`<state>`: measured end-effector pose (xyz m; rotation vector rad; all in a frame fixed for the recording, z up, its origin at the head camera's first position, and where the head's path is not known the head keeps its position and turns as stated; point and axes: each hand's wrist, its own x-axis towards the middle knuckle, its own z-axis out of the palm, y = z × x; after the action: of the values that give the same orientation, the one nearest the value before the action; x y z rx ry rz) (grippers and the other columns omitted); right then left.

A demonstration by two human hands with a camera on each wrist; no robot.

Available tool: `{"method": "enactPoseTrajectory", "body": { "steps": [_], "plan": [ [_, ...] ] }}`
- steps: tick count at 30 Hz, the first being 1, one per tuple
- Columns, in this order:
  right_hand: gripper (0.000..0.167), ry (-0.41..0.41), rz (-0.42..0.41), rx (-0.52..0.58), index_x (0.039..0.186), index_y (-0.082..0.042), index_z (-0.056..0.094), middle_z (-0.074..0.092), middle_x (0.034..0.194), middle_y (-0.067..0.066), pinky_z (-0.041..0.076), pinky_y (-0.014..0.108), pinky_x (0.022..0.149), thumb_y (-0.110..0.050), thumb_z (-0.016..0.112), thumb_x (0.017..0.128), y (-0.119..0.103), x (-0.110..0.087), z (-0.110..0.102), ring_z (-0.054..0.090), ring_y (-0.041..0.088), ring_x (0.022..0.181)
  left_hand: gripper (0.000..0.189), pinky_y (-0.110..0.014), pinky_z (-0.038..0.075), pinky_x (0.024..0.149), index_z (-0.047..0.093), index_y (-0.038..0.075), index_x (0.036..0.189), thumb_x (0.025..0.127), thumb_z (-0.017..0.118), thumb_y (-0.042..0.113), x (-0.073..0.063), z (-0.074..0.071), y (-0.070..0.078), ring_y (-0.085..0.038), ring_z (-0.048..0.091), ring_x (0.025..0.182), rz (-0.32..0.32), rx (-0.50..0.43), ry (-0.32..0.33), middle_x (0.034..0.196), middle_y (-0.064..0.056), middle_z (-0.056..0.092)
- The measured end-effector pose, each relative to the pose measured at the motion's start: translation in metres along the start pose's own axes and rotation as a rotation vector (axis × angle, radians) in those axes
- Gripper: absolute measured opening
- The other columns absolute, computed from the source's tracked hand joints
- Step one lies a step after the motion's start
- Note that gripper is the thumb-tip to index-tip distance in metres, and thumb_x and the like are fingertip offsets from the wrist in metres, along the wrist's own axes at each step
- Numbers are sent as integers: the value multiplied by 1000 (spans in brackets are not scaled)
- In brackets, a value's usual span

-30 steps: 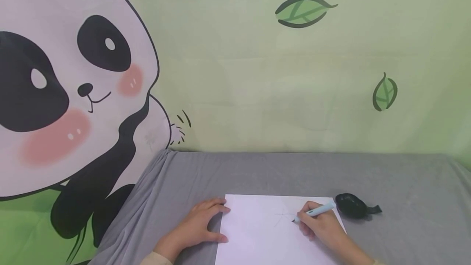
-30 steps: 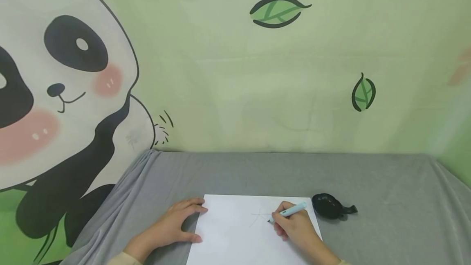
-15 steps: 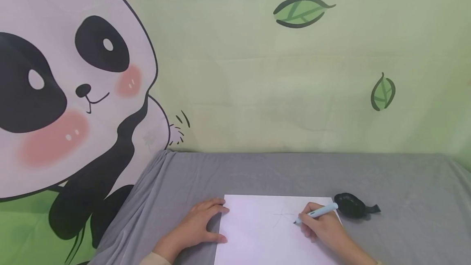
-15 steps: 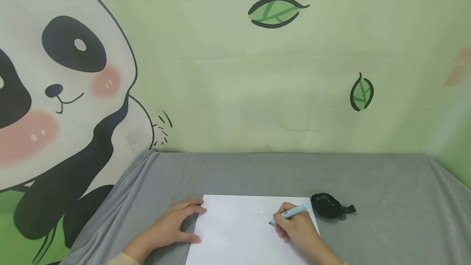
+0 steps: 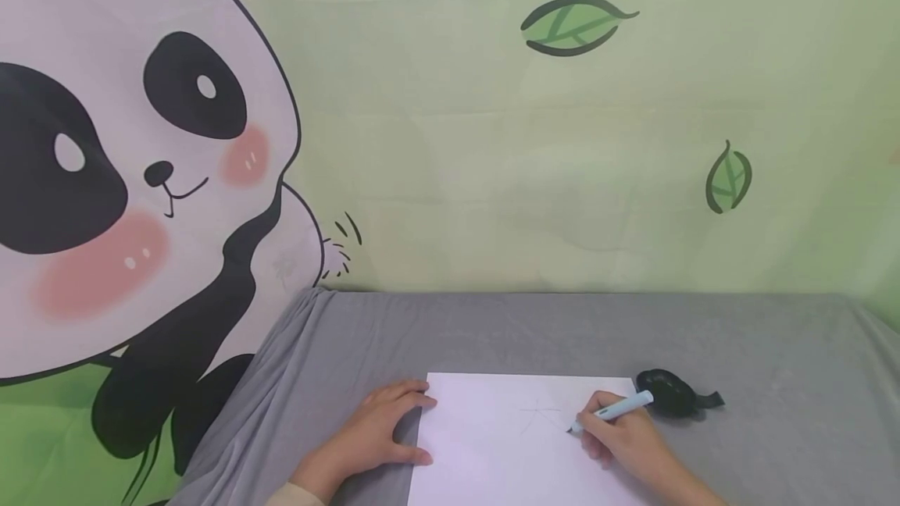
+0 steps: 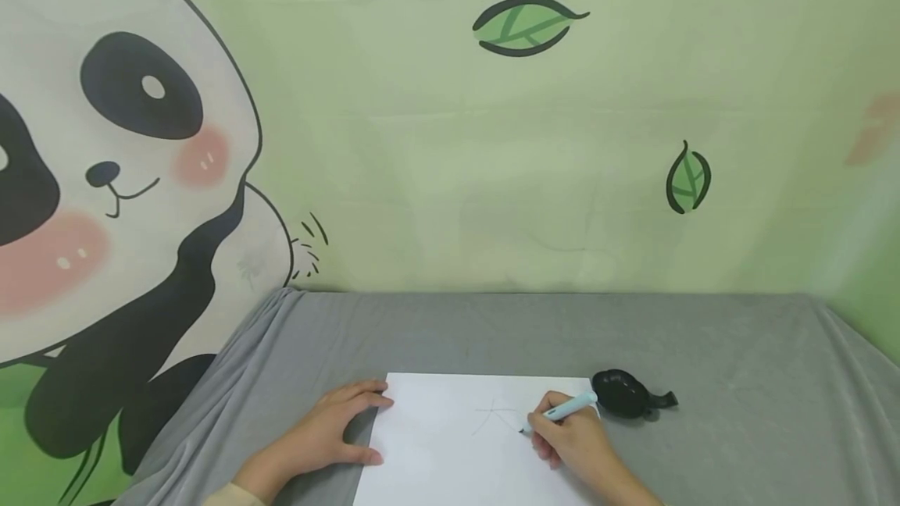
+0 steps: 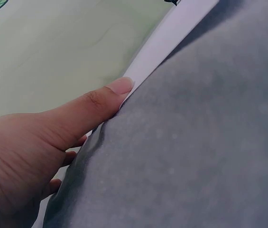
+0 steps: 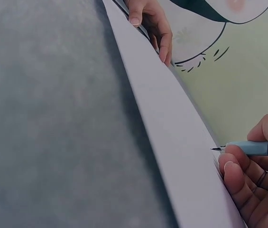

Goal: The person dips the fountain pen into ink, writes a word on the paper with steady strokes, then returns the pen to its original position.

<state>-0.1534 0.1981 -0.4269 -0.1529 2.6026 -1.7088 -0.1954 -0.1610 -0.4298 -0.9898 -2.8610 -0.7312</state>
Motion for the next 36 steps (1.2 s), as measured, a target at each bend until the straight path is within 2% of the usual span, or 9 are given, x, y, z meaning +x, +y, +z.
{"method": "enactPoseTrajectory", "body": {
  "steps": [13,36],
  "plan": [
    [18,24,90,-36,83,1,55,63,65,6,49,22,47,-14,62,90,-3,-3,-3,56,11,52,67,-57,33,107,61,16,123,70,78,51,0,-1,1,-34,46,132,-2,-8,-2,140,-8,53],
    [18,56,113,-24,84,1,56,62,65,6,50,23,46,-15,62,90,-1,-5,-4,56,11,52,67,-58,33,106,60,16,124,69,78,51,0,-1,1,-33,46,131,-5,-13,-7,140,-8,53]
  ]
}}
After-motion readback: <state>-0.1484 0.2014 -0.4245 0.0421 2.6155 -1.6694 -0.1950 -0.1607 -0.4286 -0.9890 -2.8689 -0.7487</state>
